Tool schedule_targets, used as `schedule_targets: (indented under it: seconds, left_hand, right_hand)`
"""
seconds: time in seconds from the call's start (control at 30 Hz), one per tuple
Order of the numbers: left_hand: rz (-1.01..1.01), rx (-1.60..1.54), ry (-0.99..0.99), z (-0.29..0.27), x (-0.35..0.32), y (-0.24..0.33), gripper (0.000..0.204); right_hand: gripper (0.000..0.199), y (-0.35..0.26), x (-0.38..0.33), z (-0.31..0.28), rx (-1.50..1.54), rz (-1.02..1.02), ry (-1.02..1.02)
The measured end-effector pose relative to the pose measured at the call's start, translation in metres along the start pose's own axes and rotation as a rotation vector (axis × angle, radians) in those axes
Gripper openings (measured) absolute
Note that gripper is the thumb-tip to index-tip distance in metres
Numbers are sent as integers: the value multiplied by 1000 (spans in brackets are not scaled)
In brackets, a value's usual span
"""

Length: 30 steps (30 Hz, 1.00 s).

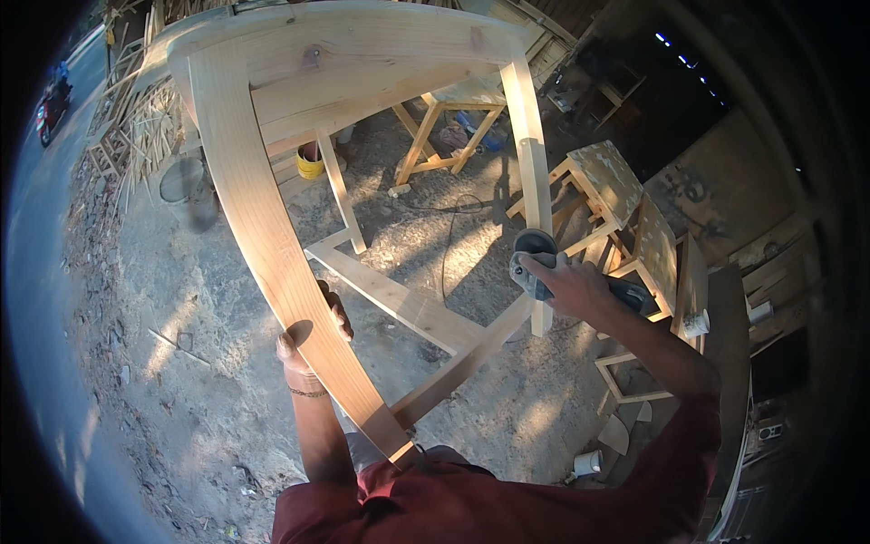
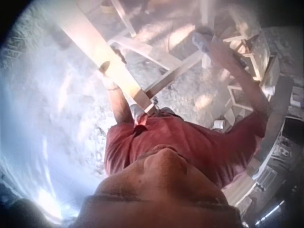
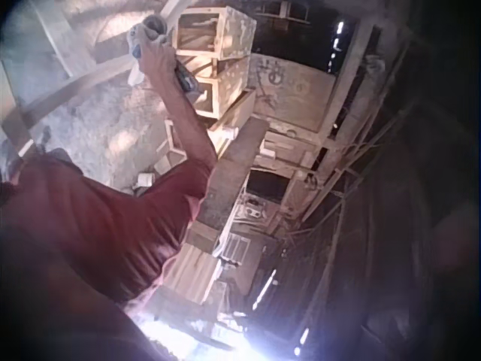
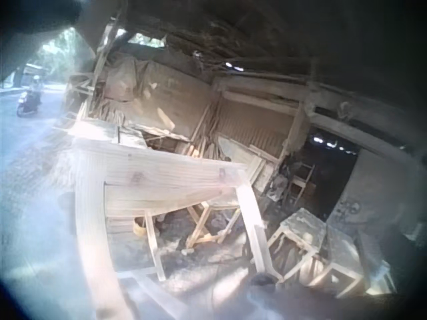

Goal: The person sands the surface and legs of a wooden table using a power sander, moving the tool across the wood grain and checking the finish with their hand.

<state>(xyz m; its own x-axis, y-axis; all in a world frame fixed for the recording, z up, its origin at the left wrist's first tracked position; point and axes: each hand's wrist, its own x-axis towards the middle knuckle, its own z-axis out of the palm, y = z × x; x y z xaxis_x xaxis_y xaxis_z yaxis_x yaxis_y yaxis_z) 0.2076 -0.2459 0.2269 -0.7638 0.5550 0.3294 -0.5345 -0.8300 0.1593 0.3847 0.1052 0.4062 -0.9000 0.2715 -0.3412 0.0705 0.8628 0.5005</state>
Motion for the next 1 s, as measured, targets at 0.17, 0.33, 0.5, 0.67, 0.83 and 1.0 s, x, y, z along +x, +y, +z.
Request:
schedule_targets:
  seconds: [0.17,0.33,0.5,0.67,0.83,1.0]
  left_hand:
    - [104,86,49,2,7,5,91]
    - [-111,-29,-1,-19,-3,13,107]
    - [-176,-72,27,-21,-21,6,110]
    - [-127,95,217,11,-21,1,99]
    - [-150,122,230,16,-13,9,97]
    - [-120,18,241,7,-19,8,104]
  right_hand:
    - [87,-5,54,-2,-109,-42,-38]
    - [85,-2,88,-37,-162,43,-90]
    - [92,5,119,-104,-162,117,-44]
    - [77,22,155,-177,-237,249,158]
    - [79,24,162,-180,-257,306,170]
    - [95,5,133,-113,-191,208,-154]
